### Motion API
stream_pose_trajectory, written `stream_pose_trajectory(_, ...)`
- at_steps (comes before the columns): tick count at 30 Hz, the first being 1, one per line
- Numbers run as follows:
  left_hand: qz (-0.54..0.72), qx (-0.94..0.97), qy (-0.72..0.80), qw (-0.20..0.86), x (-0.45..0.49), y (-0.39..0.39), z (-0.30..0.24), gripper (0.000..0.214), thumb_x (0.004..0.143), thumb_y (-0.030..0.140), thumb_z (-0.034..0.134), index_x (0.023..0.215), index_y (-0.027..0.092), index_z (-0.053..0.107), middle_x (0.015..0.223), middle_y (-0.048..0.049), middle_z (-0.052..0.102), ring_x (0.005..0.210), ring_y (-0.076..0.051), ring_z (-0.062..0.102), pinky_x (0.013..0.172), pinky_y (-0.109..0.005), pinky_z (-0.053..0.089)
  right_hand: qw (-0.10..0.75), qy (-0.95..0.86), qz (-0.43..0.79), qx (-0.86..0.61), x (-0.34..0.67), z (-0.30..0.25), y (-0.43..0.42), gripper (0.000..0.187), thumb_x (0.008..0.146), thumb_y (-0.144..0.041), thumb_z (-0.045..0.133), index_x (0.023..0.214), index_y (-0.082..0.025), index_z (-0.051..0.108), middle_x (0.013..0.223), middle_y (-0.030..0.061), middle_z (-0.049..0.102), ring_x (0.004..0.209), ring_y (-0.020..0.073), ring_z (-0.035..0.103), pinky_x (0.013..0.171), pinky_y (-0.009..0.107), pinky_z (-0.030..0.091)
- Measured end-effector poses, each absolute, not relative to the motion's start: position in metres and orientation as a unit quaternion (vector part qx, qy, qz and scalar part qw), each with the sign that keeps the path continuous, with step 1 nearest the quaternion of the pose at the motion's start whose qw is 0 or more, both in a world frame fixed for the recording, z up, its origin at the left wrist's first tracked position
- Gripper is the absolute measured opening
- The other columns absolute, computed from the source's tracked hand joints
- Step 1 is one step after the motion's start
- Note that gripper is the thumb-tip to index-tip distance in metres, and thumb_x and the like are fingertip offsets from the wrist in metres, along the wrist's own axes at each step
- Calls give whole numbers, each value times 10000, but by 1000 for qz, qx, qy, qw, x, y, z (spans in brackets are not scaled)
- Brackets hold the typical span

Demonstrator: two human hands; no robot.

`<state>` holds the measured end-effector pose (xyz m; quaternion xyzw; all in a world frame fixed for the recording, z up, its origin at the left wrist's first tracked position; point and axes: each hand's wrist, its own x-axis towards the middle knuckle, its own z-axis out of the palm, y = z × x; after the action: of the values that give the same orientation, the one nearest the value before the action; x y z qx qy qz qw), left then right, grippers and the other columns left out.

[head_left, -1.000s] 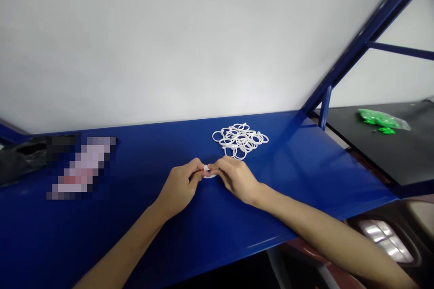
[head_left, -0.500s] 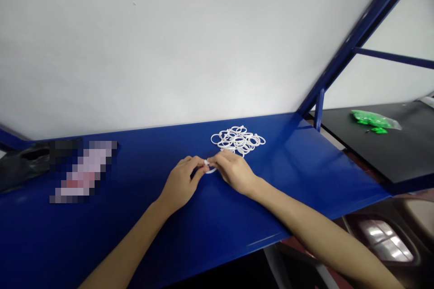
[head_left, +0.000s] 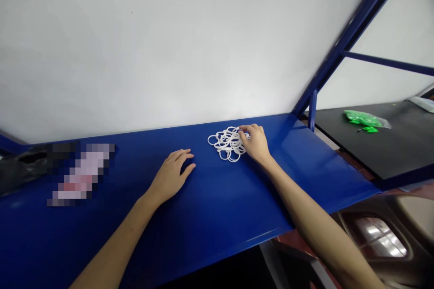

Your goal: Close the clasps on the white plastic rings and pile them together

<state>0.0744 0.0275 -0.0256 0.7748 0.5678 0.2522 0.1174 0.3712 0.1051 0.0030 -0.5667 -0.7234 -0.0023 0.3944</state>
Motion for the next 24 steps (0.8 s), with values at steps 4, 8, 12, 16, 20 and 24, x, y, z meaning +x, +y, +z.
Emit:
stream_pose_trajectory(4,241,776,572,112,75,28,-27,332,974,423,489,1192,218,633,1413,-86,592,1399,-270,441,1179,-521,352,395,-778,-24,-489,347,12,77,227,982,-263,534,1073,-179,724,1010,119,670,974,280,556,906,453,489)
stream_pose_trajectory(8,238,776,577,92,75,28,-31,348,965,432,497,1213,219,619,1479,-101,537,1452,-290,388,1213,-548,286,300,-896,77,-318,318,15,40,265,992,-337,563,1192,-211,681,1087,101,663,992,239,598,912,414,511)
stream_pose_trajectory(12,229,781,574,89,73,29,-33,359,958,417,494,1227,210,611,1490,-114,525,1445,-292,400,1209,-540,296,179,-951,120,-220,302,10,17,481,887,-507,695,1226,-167,672,1198,133,636,1073,257,591,964,422,498)
stream_pose_trajectory(16,222,781,576,96,71,29,-30,374,953,438,494,1223,211,617,1478,-117,534,1434,-301,408,1193,-529,326,161,-953,134,-217,302,8,14,508,879,-502,705,1247,-154,660,1255,148,625,1142,270,581,999,431,486)
stream_pose_trajectory(20,217,781,578,94,71,29,-28,371,954,445,489,1213,214,621,1473,-118,536,1425,-308,417,1179,-537,343,156,-953,137,-219,304,10,16,483,898,-480,692,1248,-149,660,1254,141,634,1155,269,587,1006,424,486)
stream_pose_trajectory(24,218,784,574,92,71,29,-29,369,954,442,495,1221,218,617,1471,-113,540,1426,-299,417,1180,-530,344,145,-955,133,-224,304,12,16,469,912,-467,680,1248,-140,658,1265,138,633,1166,272,588,1012,423,487)
